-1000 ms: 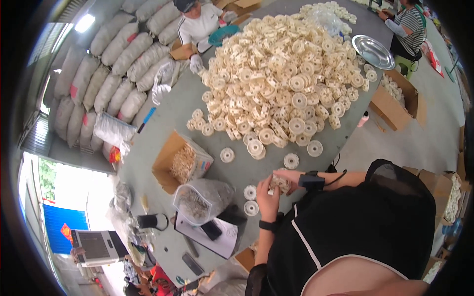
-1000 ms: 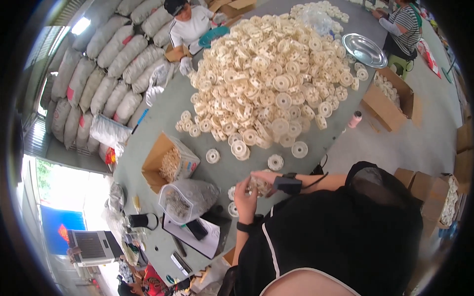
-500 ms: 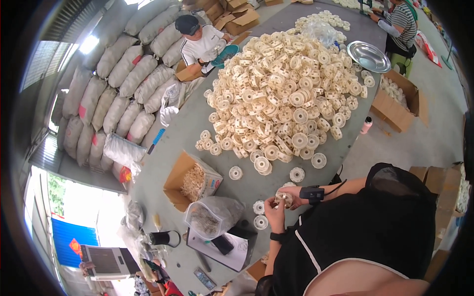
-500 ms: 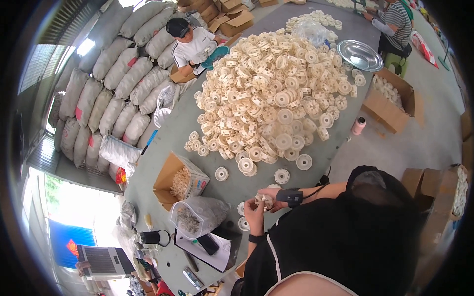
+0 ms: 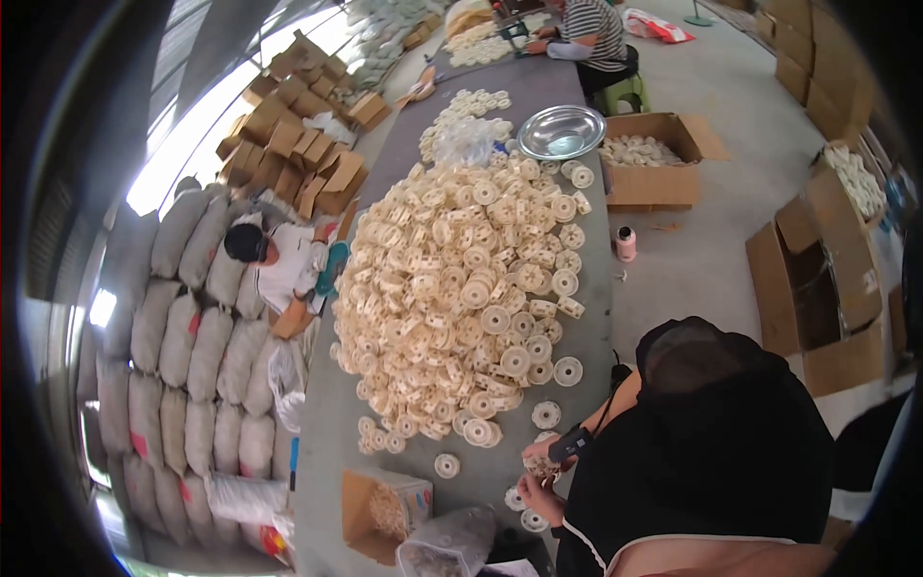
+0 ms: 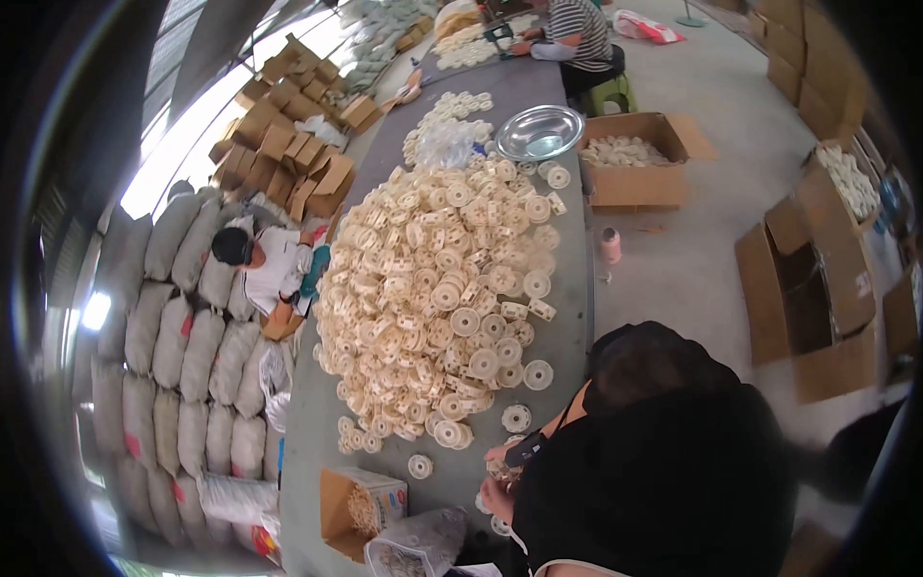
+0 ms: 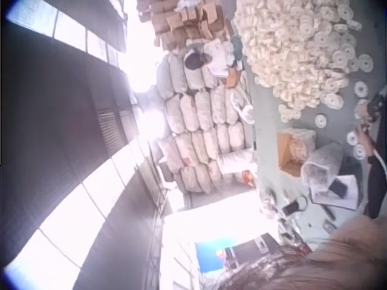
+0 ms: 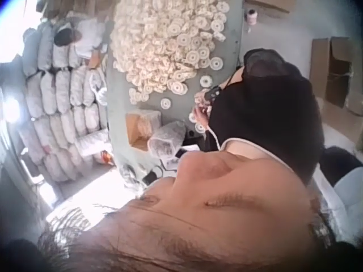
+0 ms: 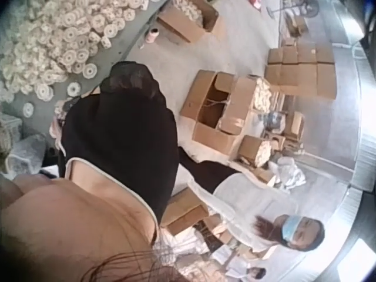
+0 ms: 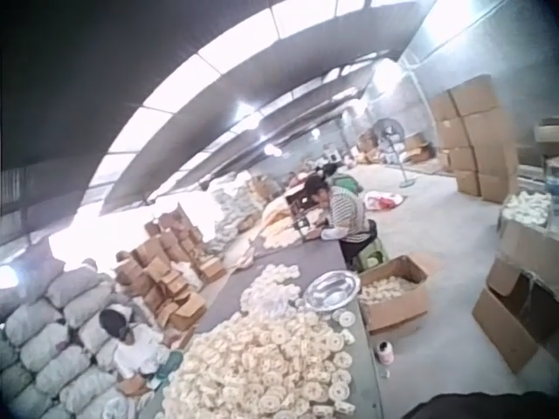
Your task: Assembling small plastic rings or gears by hand at a factory workstation.
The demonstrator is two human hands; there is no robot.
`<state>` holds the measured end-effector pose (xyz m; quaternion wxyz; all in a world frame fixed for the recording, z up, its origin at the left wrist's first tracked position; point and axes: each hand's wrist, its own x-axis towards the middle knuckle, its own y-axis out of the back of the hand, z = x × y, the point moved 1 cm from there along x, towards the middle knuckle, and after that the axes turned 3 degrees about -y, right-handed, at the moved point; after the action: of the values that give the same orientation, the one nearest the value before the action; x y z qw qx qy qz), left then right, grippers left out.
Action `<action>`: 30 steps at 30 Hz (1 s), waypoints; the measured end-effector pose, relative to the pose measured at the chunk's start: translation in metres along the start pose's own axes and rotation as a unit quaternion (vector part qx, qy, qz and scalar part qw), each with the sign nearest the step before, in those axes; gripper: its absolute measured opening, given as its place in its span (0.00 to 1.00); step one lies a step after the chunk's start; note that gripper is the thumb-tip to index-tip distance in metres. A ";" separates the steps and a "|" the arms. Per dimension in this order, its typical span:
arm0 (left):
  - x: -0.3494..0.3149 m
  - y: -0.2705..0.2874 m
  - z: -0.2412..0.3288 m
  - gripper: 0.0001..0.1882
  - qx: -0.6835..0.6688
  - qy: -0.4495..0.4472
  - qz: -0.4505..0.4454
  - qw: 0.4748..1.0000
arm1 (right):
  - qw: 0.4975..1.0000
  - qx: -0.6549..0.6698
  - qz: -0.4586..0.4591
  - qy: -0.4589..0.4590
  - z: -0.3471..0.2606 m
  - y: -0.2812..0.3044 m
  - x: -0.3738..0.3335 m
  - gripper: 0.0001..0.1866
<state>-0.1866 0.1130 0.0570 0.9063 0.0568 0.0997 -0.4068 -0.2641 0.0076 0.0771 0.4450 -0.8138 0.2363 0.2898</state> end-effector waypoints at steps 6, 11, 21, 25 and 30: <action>0.011 0.008 -0.017 0.17 -0.286 0.153 -0.026 0.946 | 0.964 -0.215 -0.107 0.112 0.025 0.007 0.034 0.25; 0.012 0.012 -0.015 0.16 -0.297 0.167 -0.059 0.938 | 0.807 -0.543 0.070 0.219 0.004 -0.009 0.006 0.27; 0.005 -0.001 -0.014 0.16 -0.319 0.199 -0.124 0.918 | 0.688 -0.647 0.124 0.305 -0.018 -0.006 -0.019 0.27; 0.013 -0.002 -0.016 0.19 -0.462 0.225 -0.206 0.833 | 0.696 -0.596 0.076 0.392 -0.017 -0.002 -0.026 0.27; 0.016 0.010 -0.049 0.13 -0.503 0.171 -0.211 0.820 | 0.695 -0.568 0.029 0.440 -0.020 0.000 -0.016 0.23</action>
<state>-0.1756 0.1167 0.0062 0.6690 -0.3612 0.4532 -0.4654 -0.2703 -0.0072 0.0968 -0.2648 -0.9390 0.2194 -0.0091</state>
